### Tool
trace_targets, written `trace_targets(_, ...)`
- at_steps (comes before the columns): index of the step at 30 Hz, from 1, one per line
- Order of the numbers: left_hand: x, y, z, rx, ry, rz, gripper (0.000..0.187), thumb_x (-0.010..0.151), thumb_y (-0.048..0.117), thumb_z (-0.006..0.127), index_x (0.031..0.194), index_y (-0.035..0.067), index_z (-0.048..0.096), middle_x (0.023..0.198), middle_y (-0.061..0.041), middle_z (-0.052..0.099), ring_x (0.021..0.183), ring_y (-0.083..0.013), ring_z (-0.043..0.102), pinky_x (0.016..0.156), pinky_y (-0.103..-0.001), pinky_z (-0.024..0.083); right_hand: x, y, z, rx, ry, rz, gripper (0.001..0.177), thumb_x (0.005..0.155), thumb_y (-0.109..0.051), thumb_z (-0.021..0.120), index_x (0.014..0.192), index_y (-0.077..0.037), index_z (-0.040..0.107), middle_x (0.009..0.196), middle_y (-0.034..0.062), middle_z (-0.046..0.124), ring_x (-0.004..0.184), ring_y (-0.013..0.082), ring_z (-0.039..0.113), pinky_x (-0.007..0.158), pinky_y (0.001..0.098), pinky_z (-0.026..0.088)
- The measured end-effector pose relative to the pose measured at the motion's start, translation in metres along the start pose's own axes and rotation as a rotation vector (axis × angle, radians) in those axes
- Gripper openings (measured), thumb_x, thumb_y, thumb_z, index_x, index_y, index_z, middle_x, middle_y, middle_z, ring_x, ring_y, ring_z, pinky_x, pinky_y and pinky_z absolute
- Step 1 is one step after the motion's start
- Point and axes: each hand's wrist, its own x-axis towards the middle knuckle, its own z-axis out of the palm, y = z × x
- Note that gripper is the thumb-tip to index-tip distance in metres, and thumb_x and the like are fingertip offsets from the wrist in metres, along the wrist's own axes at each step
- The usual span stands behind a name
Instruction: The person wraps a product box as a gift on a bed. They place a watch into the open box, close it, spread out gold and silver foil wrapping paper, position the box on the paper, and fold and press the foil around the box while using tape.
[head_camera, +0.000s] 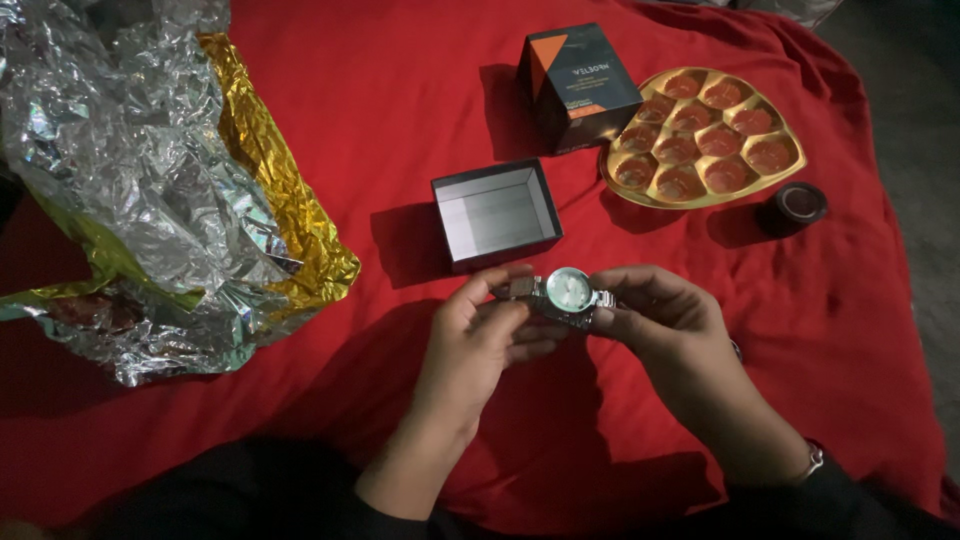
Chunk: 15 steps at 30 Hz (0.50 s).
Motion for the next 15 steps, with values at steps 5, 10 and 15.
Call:
trace_targets(5, 0.000, -0.002, 0.000, -0.030, -0.038, 0.045, 0.043, 0.088, 0.001, 0.061, 0.131, 0.001, 0.058, 0.114, -0.016, 0.074, 0.094, -0.0228, 0.077, 0.080, -0.035, 0.066, -0.001, -0.003, 0.003, -0.060, -0.008, -0.008, 0.028, 0.088, 0.003, 0.069, 0.116, 0.002, 0.070, 0.108, 0.0113, 0.076, 0.099, 0.0183, 0.073, 0.090, 0.0364, 0.060)
trace_targets(10, 0.003, -0.009, 0.000, -0.062, -0.030, 0.067, 0.044, 0.085, -0.003, 0.068, 0.127, 0.000, 0.059, 0.110, -0.014, 0.073, 0.093, -0.0198, 0.076, 0.081, -0.034, 0.066, -0.003, -0.003, 0.005, -0.143, 0.003, -0.047, 0.027, 0.087, 0.005, 0.069, 0.114, 0.002, 0.069, 0.106, 0.0108, 0.077, 0.096, 0.0180, 0.074, 0.088, 0.0354, 0.061)
trace_targets(15, 0.004, -0.014, -0.002, -0.058, -0.075, 0.173, 0.039, 0.080, -0.007, 0.074, 0.117, -0.003, 0.062, 0.106, -0.010, 0.071, 0.091, -0.0187, 0.075, 0.082, -0.034, 0.065, -0.005, -0.002, 0.006, -0.217, -0.021, -0.111, 0.024, 0.090, 0.006, 0.068, 0.115, 0.004, 0.069, 0.106, 0.0117, 0.076, 0.098, 0.0176, 0.073, 0.088, 0.0340, 0.061)
